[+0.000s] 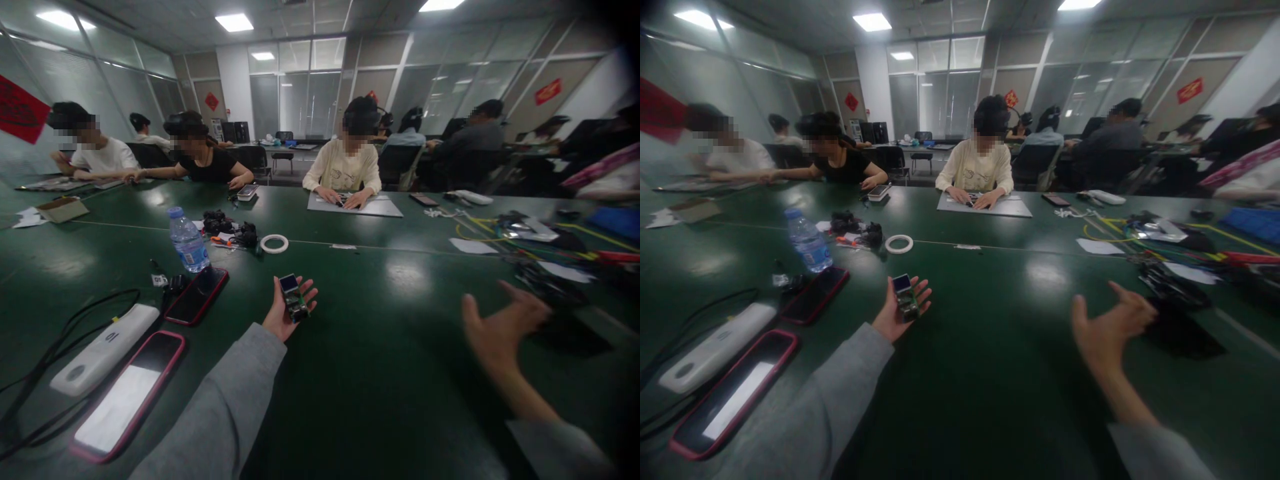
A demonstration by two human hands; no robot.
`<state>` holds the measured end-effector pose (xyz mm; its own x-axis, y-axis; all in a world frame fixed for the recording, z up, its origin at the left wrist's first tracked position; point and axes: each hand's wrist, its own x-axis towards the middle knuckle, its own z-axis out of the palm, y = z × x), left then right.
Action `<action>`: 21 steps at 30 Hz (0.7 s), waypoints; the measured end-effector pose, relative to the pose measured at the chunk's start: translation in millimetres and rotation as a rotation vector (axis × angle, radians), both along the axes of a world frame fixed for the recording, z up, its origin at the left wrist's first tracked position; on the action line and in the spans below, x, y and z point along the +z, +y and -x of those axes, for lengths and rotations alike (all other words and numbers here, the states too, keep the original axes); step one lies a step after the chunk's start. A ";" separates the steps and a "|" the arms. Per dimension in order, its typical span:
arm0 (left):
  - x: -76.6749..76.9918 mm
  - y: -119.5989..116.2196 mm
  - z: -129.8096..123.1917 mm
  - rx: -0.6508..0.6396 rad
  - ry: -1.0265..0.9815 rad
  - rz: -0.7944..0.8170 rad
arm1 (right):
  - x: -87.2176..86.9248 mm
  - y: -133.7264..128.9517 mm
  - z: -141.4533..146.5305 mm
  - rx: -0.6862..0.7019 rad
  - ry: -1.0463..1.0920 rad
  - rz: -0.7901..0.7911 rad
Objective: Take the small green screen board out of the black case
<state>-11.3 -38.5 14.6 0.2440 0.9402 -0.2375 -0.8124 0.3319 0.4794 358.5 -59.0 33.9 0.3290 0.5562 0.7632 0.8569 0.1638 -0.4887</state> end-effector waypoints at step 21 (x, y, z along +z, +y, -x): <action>4.5 -0.9 -9.6 -0.087 0.094 -0.009 | -37.9 1.7 247.4 0.825 0.431 0.401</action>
